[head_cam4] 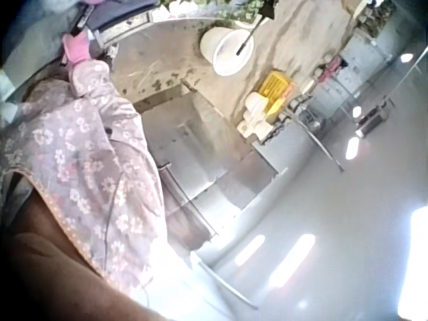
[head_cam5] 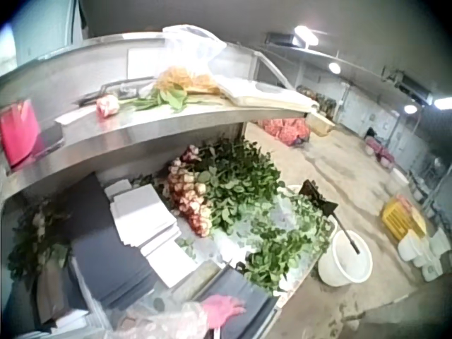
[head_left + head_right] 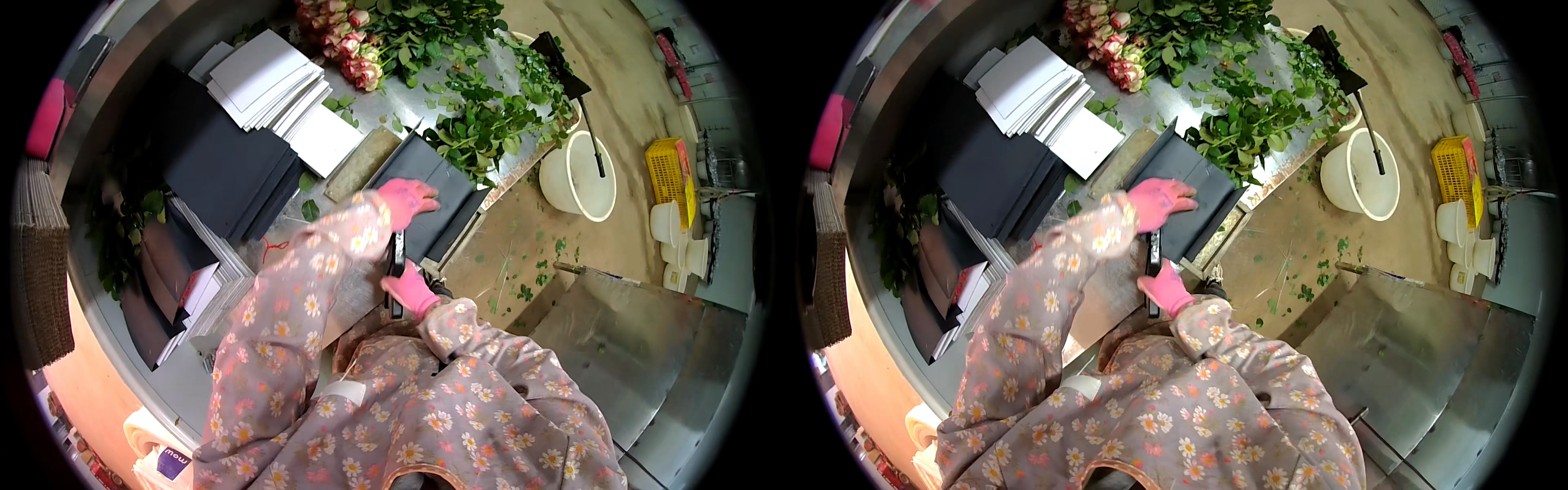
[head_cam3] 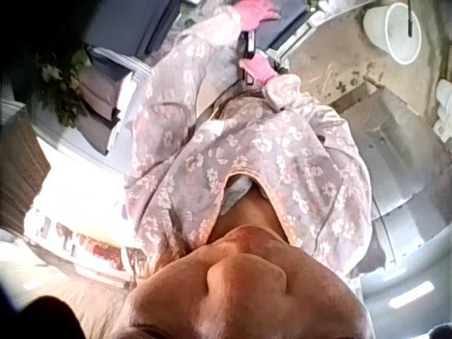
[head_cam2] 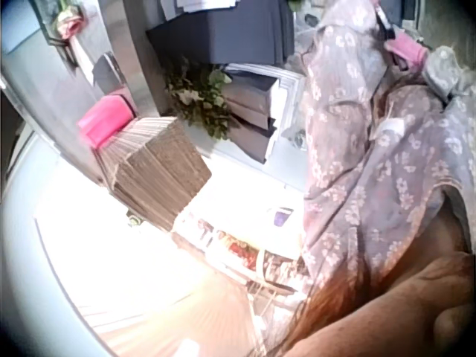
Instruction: The person wraps individual rose stems with black and white paper, securing each with a stapler. The wrapped units are placed into a cardboard box. The person also trims rose stems with shears and discards leaves into a bucket.
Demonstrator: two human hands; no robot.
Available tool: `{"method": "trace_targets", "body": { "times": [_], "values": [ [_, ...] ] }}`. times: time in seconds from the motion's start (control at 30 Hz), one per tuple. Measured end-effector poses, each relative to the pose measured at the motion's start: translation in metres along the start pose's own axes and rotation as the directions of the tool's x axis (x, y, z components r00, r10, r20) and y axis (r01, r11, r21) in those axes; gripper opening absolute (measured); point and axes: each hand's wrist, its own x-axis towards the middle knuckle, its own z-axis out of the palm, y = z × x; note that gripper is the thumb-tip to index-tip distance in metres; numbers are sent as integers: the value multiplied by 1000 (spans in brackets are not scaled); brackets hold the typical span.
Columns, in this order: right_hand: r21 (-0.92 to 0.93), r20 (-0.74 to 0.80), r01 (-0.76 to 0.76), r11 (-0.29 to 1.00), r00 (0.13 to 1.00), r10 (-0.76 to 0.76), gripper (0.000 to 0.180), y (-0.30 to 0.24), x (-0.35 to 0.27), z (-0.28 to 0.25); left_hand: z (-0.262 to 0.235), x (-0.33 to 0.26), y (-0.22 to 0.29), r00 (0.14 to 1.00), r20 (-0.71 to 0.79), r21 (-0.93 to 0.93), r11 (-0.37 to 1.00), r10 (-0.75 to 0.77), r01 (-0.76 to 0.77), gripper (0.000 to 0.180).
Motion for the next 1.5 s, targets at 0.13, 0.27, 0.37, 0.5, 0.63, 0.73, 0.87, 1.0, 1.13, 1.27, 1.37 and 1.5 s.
{"method": "trace_targets", "body": {
  "times": [0.13,0.27,0.37,0.5,0.63,0.73,0.87,1.0,1.13,1.27,1.37,1.5],
  "values": [
    [-206,609,204,957,792,-37,55,-14,-35,-103,2,-45,91,735,-466,-403,858,-493,319,44],
    [-280,481,-9,960,864,148,59,18,-31,-212,104,-63,120,191,199,-958,-232,-961,-170,38],
    [-214,427,-166,963,870,245,40,58,34,-260,60,-29,110,136,63,-995,-51,-989,92,30],
    [-377,492,156,913,869,55,36,61,154,-277,-56,15,144,226,-110,-963,160,-968,216,25],
    [-563,422,563,605,825,-376,27,52,244,-283,-125,43,171,150,-70,-986,91,-986,140,21],
    [-343,105,456,821,887,-449,27,48,252,-351,-137,100,160,-89,-161,-987,158,-983,36,19],
    [-323,480,483,814,825,-299,32,28,294,-500,-116,205,112,-232,47,-998,-33,-972,-61,22],
    [-701,705,399,592,512,491,45,16,329,-567,38,260,32,-265,-150,-960,76,-952,271,35],
    [-426,892,322,846,307,332,55,-22,345,-572,76,283,21,-380,-377,-704,-4,-844,710,40],
    [-499,742,450,740,663,98,67,-112,381,-541,-34,310,-2,-79,-684,-359,240,-725,902,53],
    [-672,680,688,275,720,-140,59,-133,435,-497,-43,313,-84,156,-439,-545,401,-885,736,49],
    [-597,799,802,29,597,-69,54,-160,466,-480,-45,302,-153,524,213,-794,166,-825,584,50]
  ]
}}
